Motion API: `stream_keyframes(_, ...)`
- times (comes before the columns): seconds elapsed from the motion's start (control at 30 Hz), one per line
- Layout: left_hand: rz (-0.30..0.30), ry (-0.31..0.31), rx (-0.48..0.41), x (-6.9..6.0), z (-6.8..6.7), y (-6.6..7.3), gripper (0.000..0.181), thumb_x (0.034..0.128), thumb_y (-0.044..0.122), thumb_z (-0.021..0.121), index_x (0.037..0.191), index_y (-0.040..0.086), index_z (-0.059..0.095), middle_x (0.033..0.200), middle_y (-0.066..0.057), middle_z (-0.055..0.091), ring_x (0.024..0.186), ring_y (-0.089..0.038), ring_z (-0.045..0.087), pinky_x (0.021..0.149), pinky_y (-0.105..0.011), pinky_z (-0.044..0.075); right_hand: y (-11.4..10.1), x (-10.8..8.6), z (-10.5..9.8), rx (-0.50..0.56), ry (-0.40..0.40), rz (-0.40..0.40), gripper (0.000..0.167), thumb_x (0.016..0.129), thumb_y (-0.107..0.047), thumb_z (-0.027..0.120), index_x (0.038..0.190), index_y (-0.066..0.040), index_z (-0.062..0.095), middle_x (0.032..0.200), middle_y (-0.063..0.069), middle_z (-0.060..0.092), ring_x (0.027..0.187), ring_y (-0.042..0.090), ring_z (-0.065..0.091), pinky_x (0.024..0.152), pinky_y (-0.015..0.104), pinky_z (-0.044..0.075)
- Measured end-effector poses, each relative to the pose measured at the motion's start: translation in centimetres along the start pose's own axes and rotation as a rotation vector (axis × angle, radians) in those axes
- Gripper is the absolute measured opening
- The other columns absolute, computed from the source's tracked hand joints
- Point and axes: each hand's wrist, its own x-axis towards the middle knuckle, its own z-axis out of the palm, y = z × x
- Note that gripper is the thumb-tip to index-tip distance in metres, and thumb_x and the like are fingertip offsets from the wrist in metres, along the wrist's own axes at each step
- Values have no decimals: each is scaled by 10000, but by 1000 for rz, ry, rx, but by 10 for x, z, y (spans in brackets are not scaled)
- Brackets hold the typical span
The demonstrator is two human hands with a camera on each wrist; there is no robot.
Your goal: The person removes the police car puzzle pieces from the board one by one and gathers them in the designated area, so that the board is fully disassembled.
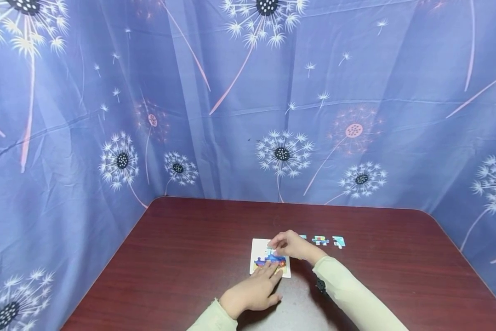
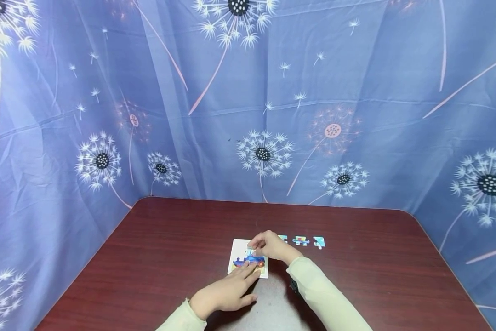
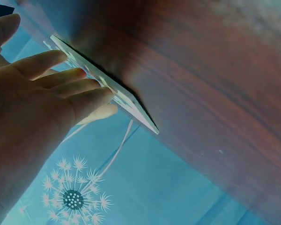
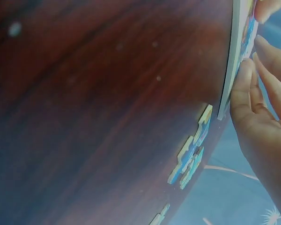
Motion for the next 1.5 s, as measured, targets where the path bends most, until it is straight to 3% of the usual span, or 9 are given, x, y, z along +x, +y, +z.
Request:
stream_keyframes(0.4,-7,-11,-11,-7,1,0,608,1049,363,635,1561,54,526,1680,-146,394,1573,-302,334,1240,-428,366,-1,0,9,-27,23,71,182,865,56,809,1039,71,757,933,36,663,811,58,587,769,213,554)
stream_keyframes(0.63,-18,6,11,-4,1,1,586,1045,353,644,1547,67,548,1659,-133,431,1558,-300,365,1222,-442,395,-7,-1,9,-42,23,70,167,863,68,803,1015,65,735,909,51,659,807,60,578,763,219,552)
stream_keyframes(0.8,-26,-11,-21,-3,-1,1,586,1042,349,650,1549,71,548,1665,-129,424,1563,-295,357,1222,-452,394,-7,-1,9,-37,17,67,173,864,92,789,1013,52,711,889,49,658,801,63,574,760,213,546)
stream_keyframes(1.13,-20,-21,-43,-3,-1,0,585,1043,332,650,1554,67,542,1672,-136,410,1567,-283,347,1233,-443,377,-5,-1,10,32,40,71,211,849,133,776,1003,31,675,885,55,635,804,98,574,750,214,541)
stream_keyframes(1.37,-20,-18,-49,-2,-2,0,581,1037,321,657,1547,64,549,1661,-136,429,1566,-286,351,1230,-448,382,0,-2,7,70,67,-20,151,876,117,761,985,58,674,853,102,687,790,84,614,745,236,562)
stream_keyframes(1.5,-24,-22,-47,-1,-3,0,582,1038,319,656,1549,65,547,1664,-136,425,1566,-293,349,1230,-449,382,0,-3,4,140,64,-20,132,885,163,704,998,108,663,840,175,702,787,76,629,742,225,554)
